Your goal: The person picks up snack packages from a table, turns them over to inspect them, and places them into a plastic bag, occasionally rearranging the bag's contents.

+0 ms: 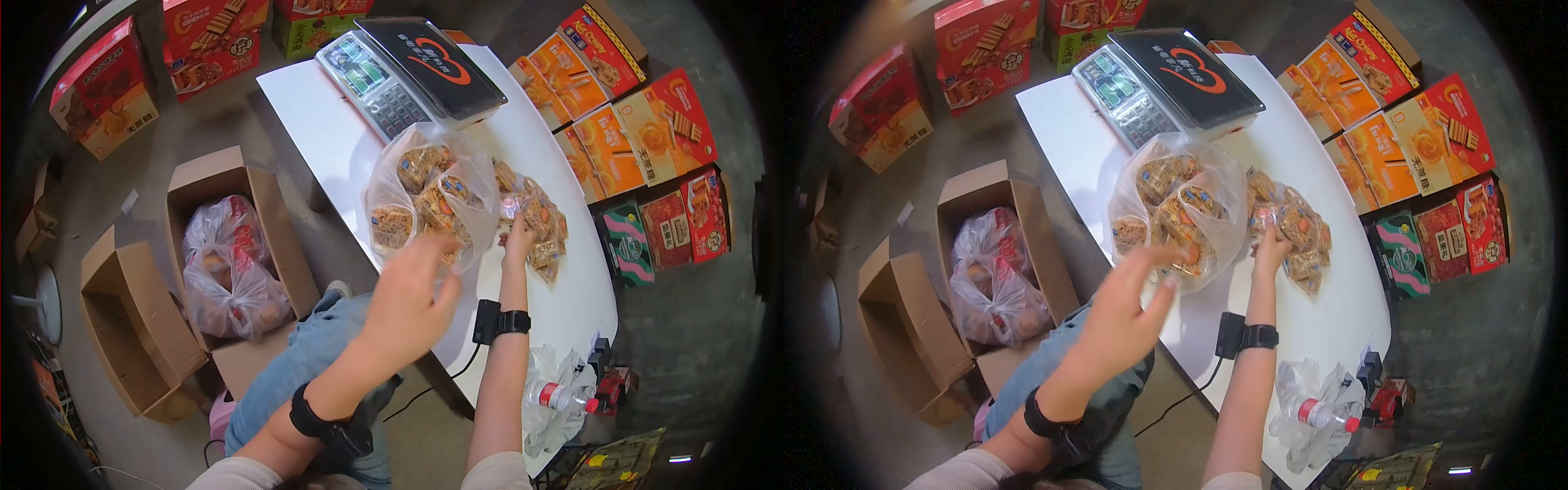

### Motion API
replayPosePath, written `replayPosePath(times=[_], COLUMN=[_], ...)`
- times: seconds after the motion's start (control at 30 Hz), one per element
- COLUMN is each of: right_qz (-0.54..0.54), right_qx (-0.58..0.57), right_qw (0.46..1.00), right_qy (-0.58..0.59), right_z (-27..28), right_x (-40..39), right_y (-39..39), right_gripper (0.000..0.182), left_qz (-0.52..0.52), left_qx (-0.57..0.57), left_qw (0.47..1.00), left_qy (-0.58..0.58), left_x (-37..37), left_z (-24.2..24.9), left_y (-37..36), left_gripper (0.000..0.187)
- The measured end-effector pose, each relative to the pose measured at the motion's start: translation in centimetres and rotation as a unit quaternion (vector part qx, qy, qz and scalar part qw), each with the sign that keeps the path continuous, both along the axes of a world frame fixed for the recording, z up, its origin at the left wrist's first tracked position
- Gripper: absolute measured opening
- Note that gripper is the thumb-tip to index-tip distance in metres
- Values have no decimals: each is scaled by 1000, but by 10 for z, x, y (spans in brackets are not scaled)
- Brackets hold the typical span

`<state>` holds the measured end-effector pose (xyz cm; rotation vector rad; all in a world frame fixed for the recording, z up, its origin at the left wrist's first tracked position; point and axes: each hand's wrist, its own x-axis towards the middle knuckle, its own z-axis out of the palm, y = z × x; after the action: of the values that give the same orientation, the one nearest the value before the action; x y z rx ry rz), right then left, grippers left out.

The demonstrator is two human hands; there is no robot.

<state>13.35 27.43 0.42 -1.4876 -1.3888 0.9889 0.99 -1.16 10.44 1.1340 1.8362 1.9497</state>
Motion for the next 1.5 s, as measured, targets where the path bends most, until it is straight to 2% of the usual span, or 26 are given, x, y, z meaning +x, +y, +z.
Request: replayPosePath(times=[0.03, 0.07, 0.13, 0.17, 0.2, 0.27, 0.37, 0.43, 0.57, 0.63, 0.73, 0.8, 0.83, 0.9, 0.93, 0.97, 1.03, 1.17, 1.23, 1.3, 1.33, 1.37, 1.43, 1.47, 1.5], right_qz=[2, 16, 64, 61, 49, 36, -16, -44, -46, -59, -38, 50, 40, 40, 89, 86, 43, 24, 34, 155, 190, 188, 151, 220, 217], right_qx=[0, -46, -143, -145, -129, -112, -87, -6, -3, -30, -8, -16, -13, 31, 60, 62, 53, -11, -4, -68, -56, -58, 14, -15, -15], right_qw=[1000, 999, 987, 987, 990, 992, 996, 991, 957, 923, 898, 877, 876, 925, 931, 931, 963, 963, 956, 906, 917, 916, 911, 910, 909], right_qy=[0, -15, -42, -42, -41, -38, -5, 124, 285, 380, 439, 478, 481, 377, 349, 348, 261, 268, 291, 388, 346, 349, 384, 352, 355], right_z=[-4, -9, -12, -13, -17, -27, -34, -31, -9, -13, 5, 16, 17, 22, 32, 38, 47, 62, 54, 56, 59, 61, 65, 62, 61], right_x=[1, 5, 7, 7, 6, 7, 6, 4, 30, 49, 45, 42, 43, 44, 48, 50, 50, 41, 43, 47, 48, 44, 34, 47, 46], right_y=[7, 12, 15, 17, 23, 28, 22, -3, -86, -134, -207, -236, -241, -244, -247, -250, -256, -281, -289, -292, -289, -289, -289, -285, -286], right_gripper=[37, 42, 48, 48, 46, 44, 40, 34, 29, 31, 36, 49, 49, 56, 55, 55, 52, 46, 47, 48, 57, 57, 70, 79, 79], left_qz=[-71, -143, -176, -209, -211, -157, -152, -154, -149, -154, -101, -114, -117, -147, -200, -249, -217, -153, -160, -203, -218, -219, -241, -241, -264], left_qx=[-23, -47, -90, -130, -132, -129, -117, -111, -139, -135, -103, -103, -103, -107, -139, -170, -161, -116, -91, -54, -53, -56, -115, -118, -118], left_qw=[997, 988, 980, 969, 969, 971, 972, 973, 974, 974, 986, 986, 986, 983, 968, 942, 955, 977, 975, 941, 927, 927, 936, 936, 923], left_qy=[-16, -32, -12, 10, 10, 124, 139, 131, 102, 93, 82, 69, 51, 36, -54, -144, -124, -96, -126, -267, -301, -299, -229, -226, -253], left_x=[4, 7, 10, 12, 15, 20, 23, 23, 19, 21, 26, 30, 33, 37, 37, 38, 39, 39, 41, 40, 40, 38, 35, 35, 36], left_z=[3, 4, 5, 5, 3, -2, -4, -5, -1, -4, -5, 1, 3, 7, 13, 17, 15, 0, 1, 5, 0, -1, 1, 3, 5], left_y=[-3, -4, -2, -1, 0, 1, 3, 5, 4, 6, 8, 6, 5, 4, 4, 4, 7, 12, 11, 8, 9, 9, 8, 7, 6], left_gripper=[24, 23, 22, 21, 21, 20, 20, 19, 17, 18, 25, 27, 28, 29, 29, 30, 30, 30, 28, 27, 25, 25, 24, 24, 23])
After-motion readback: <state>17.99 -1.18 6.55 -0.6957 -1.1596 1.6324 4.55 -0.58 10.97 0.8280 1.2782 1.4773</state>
